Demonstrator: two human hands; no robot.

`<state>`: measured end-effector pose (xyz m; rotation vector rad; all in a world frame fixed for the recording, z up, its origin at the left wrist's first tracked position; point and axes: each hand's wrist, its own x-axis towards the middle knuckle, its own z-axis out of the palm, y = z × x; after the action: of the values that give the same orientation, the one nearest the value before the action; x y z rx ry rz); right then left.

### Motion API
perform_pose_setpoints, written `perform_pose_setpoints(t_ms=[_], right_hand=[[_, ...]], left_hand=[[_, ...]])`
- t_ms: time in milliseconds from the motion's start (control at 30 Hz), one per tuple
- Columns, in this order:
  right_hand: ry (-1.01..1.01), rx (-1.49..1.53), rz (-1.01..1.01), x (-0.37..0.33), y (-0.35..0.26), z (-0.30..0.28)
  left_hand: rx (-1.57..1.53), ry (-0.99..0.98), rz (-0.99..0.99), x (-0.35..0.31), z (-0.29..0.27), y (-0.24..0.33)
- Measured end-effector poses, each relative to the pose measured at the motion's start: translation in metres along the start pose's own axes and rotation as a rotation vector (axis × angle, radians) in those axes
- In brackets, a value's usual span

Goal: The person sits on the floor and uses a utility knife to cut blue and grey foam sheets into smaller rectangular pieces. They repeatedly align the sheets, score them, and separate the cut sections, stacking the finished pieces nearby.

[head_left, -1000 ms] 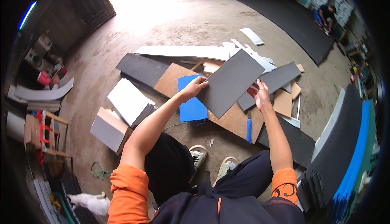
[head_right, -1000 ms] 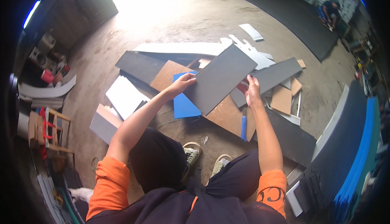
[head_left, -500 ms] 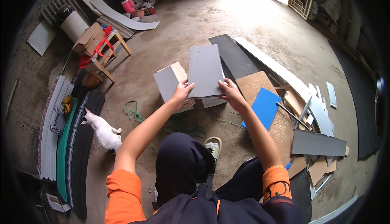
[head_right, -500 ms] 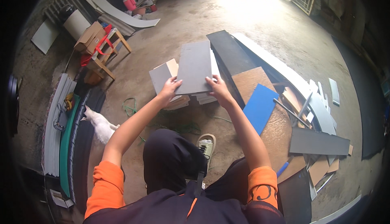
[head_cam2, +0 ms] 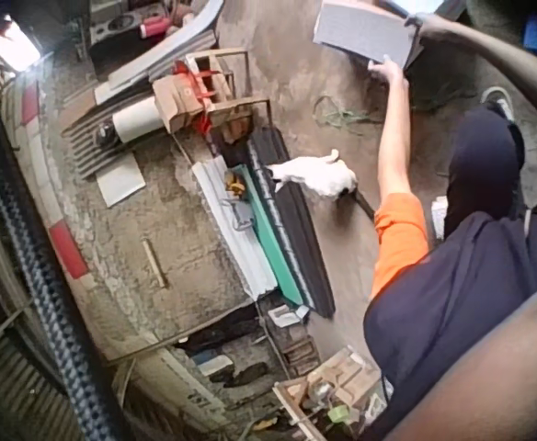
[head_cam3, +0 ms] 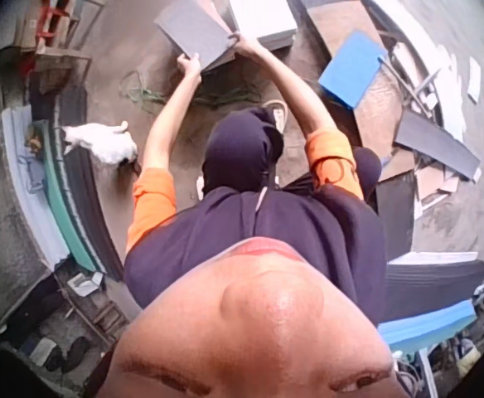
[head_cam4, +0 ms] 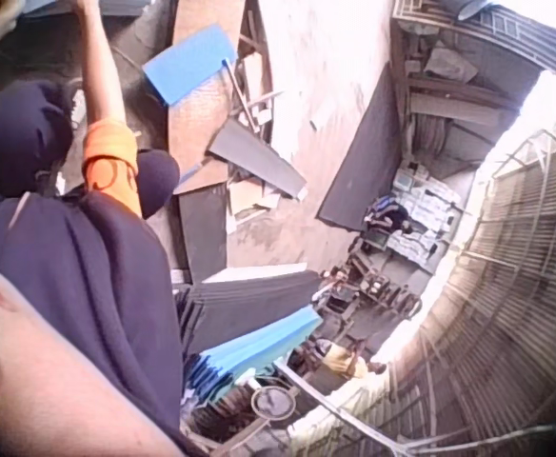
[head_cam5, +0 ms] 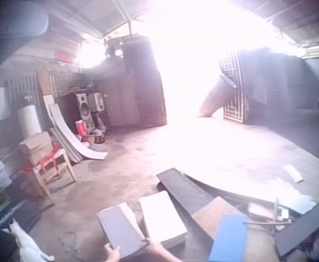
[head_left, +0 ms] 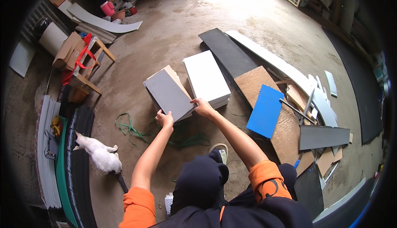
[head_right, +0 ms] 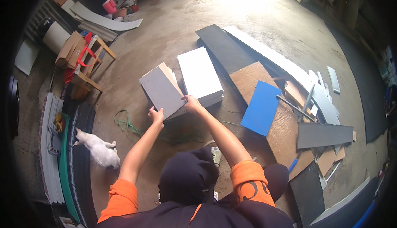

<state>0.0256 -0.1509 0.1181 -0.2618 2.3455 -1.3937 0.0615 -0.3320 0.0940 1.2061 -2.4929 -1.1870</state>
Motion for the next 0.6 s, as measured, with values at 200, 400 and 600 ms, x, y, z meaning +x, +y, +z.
perform_pose_setpoints(t_ms=[200,400,600], right_hand=[[0.075,-0.246,-0.219,-0.053,0.035,-0.077],[0.076,-0.355,0.211,-0.18,0.094,-0.18],[0.49,-0.429,0.703,-0.356,0.209,-0.246]], left_hand=[[-0.002,0.019,0.564,-0.063,0.052,0.064],[0.283,-0.707,1.272,-0.167,0.107,0.144],[0.96,-1.118,1.785,-0.271,0.179,0.188]])
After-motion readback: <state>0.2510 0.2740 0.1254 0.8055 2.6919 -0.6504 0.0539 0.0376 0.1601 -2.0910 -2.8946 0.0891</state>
